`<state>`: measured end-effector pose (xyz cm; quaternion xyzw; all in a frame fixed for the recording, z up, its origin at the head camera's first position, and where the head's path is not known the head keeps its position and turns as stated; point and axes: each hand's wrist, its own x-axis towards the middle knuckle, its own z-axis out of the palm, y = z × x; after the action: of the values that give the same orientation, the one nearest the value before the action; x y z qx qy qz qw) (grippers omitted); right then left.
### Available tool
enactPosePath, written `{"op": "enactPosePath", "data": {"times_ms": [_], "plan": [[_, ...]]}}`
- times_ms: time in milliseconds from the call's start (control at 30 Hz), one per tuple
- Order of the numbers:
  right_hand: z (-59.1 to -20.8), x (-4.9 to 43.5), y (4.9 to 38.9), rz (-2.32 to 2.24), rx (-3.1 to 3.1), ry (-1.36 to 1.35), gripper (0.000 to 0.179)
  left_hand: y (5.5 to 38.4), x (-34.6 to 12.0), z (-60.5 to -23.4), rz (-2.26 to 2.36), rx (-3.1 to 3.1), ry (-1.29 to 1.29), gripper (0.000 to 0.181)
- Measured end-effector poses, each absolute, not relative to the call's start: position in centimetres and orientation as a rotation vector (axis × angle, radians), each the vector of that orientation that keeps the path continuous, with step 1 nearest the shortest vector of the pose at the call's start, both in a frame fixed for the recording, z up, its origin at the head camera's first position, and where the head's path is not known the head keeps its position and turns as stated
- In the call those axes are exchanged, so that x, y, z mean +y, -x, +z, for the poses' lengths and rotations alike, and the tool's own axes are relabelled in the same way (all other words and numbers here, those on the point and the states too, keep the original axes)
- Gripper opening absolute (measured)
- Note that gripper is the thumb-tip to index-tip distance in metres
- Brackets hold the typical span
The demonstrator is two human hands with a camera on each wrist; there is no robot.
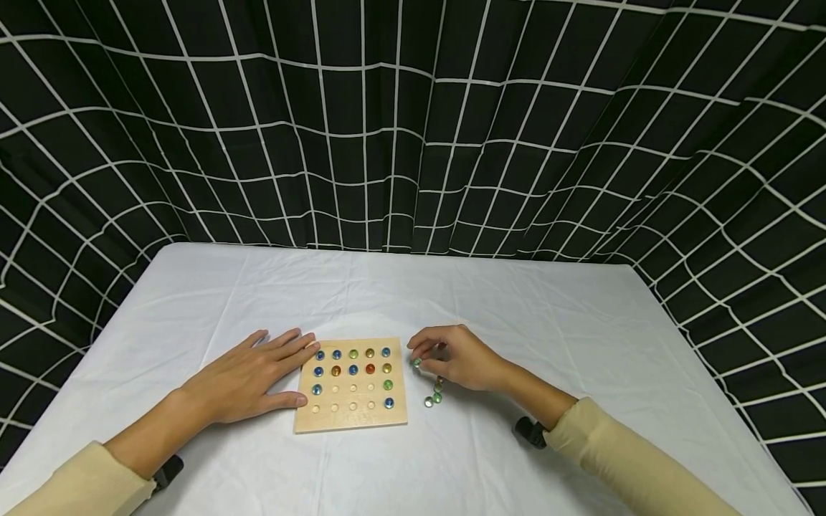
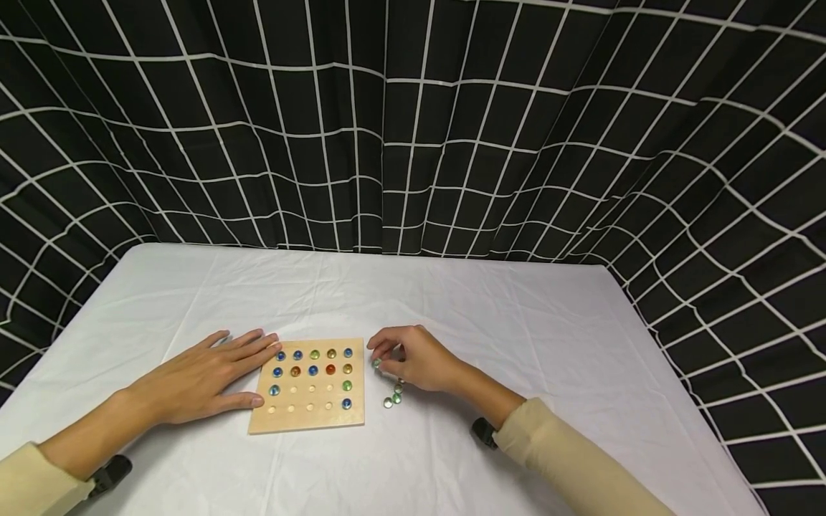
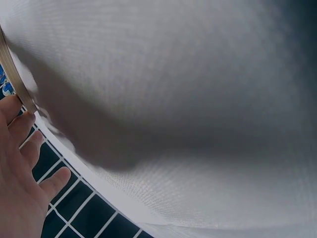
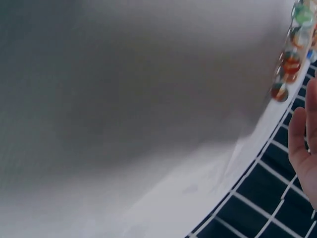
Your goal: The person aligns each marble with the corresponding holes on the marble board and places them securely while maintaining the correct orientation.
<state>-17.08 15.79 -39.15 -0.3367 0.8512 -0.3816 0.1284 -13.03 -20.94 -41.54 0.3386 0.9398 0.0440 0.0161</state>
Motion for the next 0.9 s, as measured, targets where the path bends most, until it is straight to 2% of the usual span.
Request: {"op": "enactPosePath", "data": {"times_ms": [900], "plan": [[-38.9, 10.4, 14.2, -0.99, 2.356, 1.228, 0.021, 13.0, -21.0, -41.5, 0.13, 2.925, -1.053, 0.082]]}}
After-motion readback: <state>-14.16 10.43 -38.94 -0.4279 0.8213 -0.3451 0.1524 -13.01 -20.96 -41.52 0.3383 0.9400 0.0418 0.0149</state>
